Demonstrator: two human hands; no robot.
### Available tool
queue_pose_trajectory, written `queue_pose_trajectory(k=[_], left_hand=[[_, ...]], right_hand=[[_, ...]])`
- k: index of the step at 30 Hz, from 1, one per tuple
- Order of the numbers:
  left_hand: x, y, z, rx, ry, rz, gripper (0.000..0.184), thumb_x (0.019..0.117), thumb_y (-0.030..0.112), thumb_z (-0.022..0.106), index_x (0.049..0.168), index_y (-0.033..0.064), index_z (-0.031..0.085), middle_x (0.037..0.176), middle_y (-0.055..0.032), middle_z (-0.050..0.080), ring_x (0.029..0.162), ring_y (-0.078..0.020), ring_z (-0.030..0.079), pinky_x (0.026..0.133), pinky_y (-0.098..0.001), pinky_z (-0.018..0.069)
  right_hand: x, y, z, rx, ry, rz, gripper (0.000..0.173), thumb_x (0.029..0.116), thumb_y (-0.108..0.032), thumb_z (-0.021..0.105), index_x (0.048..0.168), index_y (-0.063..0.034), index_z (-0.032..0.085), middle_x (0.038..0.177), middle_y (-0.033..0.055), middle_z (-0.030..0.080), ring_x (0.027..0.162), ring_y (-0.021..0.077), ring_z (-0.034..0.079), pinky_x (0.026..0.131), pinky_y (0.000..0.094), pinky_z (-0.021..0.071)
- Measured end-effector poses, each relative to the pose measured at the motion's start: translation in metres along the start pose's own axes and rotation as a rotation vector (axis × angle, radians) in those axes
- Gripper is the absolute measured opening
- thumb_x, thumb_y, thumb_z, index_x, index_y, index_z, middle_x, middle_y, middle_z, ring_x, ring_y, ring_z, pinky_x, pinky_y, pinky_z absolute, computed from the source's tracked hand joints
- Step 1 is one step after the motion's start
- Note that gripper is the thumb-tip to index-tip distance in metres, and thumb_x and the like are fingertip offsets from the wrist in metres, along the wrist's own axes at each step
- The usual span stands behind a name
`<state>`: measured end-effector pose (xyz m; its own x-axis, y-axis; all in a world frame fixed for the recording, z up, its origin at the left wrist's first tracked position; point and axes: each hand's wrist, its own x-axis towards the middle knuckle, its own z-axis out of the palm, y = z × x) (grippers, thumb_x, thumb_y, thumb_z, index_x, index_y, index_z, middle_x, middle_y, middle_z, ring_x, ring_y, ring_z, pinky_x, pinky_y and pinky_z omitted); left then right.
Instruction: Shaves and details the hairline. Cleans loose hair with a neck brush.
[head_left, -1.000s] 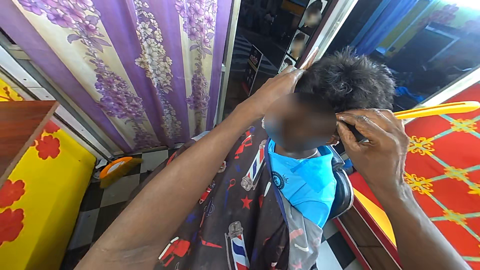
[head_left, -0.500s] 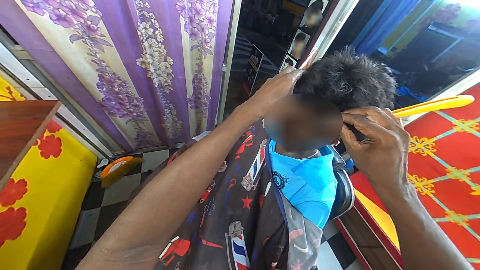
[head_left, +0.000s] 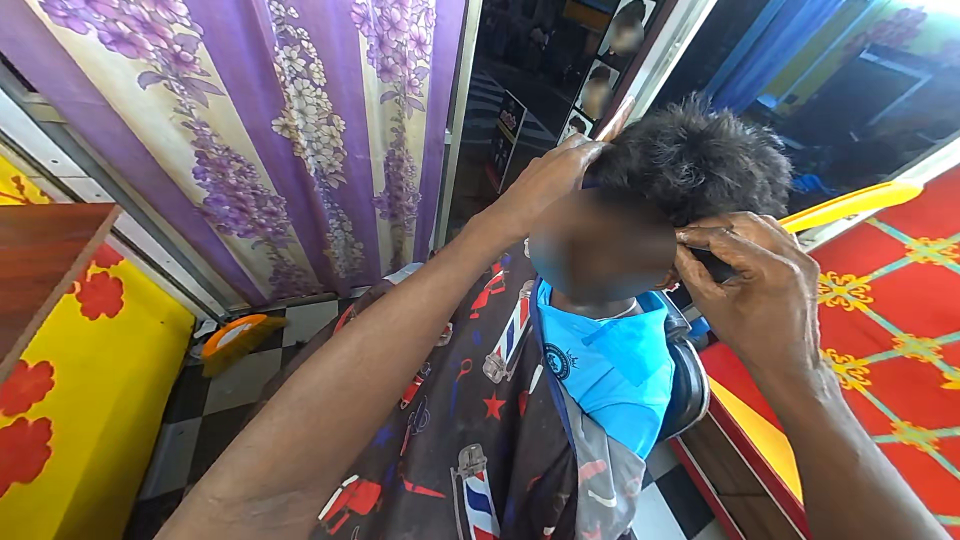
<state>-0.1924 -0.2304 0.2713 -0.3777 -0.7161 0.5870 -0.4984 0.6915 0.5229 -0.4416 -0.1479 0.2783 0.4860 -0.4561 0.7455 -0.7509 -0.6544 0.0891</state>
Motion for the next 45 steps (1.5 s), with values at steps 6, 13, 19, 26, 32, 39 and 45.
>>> queue_pose_trajectory(k=[6,13,19,26,32,39,45], left_hand=[[0.0001,-0.0015,0.0000,-0.014,0.002,0.005,0.084,0.0754,0.041,0.087,0.144,0.0052,0.054,0.138,-0.0140,0.057,0.122,-0.0258,0.060,0.099,-0.0494,0.0508],[-0.0006,-0.0001,-0.0001,-0.006,0.001,-0.003,0.087,0.0754,0.044,0.087,0.145,0.0049,0.053,0.137,-0.0131,0.058,0.120,-0.0245,0.061,0.098,-0.0478,0.0517],[0.0000,-0.0019,0.0013,0.005,0.009,0.008,0.087,0.0753,0.047,0.087,0.144,0.0054,0.054,0.137,-0.0126,0.058,0.121,-0.0242,0.060,0.098,-0.0482,0.0515],[-0.0009,-0.0021,0.0020,-0.004,0.020,-0.006,0.088,0.0744,0.048,0.087,0.145,0.0065,0.055,0.137,-0.0126,0.058,0.120,-0.0238,0.061,0.099,-0.0474,0.0515],[-0.0010,-0.0024,0.0017,-0.015,0.019,0.000,0.087,0.0751,0.046,0.087,0.145,0.0055,0.054,0.137,-0.0135,0.058,0.121,-0.0248,0.060,0.099,-0.0492,0.0510],[-0.0009,-0.0023,0.0021,-0.006,0.018,0.007,0.086,0.0758,0.042,0.087,0.145,0.0041,0.054,0.137,-0.0136,0.058,0.122,-0.0252,0.060,0.099,-0.0488,0.0510],[-0.0010,-0.0017,0.0031,0.004,0.031,0.005,0.088,0.0754,0.049,0.086,0.145,0.0058,0.054,0.138,-0.0127,0.058,0.122,-0.0240,0.060,0.099,-0.0480,0.0512]], right_hand=[[-0.0020,-0.0023,0.0036,0.007,0.106,-0.013,0.014,0.0954,-0.010,0.069,0.105,-0.0054,0.078,0.105,0.0151,0.072,0.100,0.0288,0.065,0.085,0.0433,0.0487],[-0.0020,-0.0013,0.0062,-0.036,0.070,-0.024,0.015,0.0962,-0.012,0.069,0.107,-0.0086,0.079,0.107,0.0125,0.072,0.101,0.0282,0.065,0.085,0.0445,0.0474],[-0.0017,-0.0003,0.0057,-0.035,0.060,-0.028,0.015,0.0965,-0.012,0.068,0.106,-0.0088,0.079,0.106,0.0123,0.072,0.100,0.0283,0.065,0.084,0.0458,0.0468],[0.0011,0.0004,0.0021,-0.027,0.008,-0.040,0.016,0.0967,-0.013,0.065,0.104,-0.0077,0.079,0.104,0.0125,0.072,0.097,0.0281,0.065,0.083,0.0460,0.0474],[0.0018,-0.0015,0.0015,-0.034,0.019,-0.033,0.015,0.0961,-0.012,0.066,0.104,-0.0071,0.078,0.104,0.0126,0.072,0.098,0.0285,0.065,0.083,0.0461,0.0477],[0.0020,-0.0042,0.0036,-0.051,0.074,-0.051,0.015,0.0964,-0.011,0.067,0.106,-0.0070,0.078,0.105,0.0139,0.072,0.099,0.0296,0.065,0.083,0.0457,0.0472],[0.0006,-0.0040,0.0040,-0.091,0.031,-0.052,0.016,0.0981,-0.013,0.065,0.107,-0.0083,0.078,0.106,0.0131,0.072,0.100,0.0301,0.065,0.082,0.0475,0.0455]])
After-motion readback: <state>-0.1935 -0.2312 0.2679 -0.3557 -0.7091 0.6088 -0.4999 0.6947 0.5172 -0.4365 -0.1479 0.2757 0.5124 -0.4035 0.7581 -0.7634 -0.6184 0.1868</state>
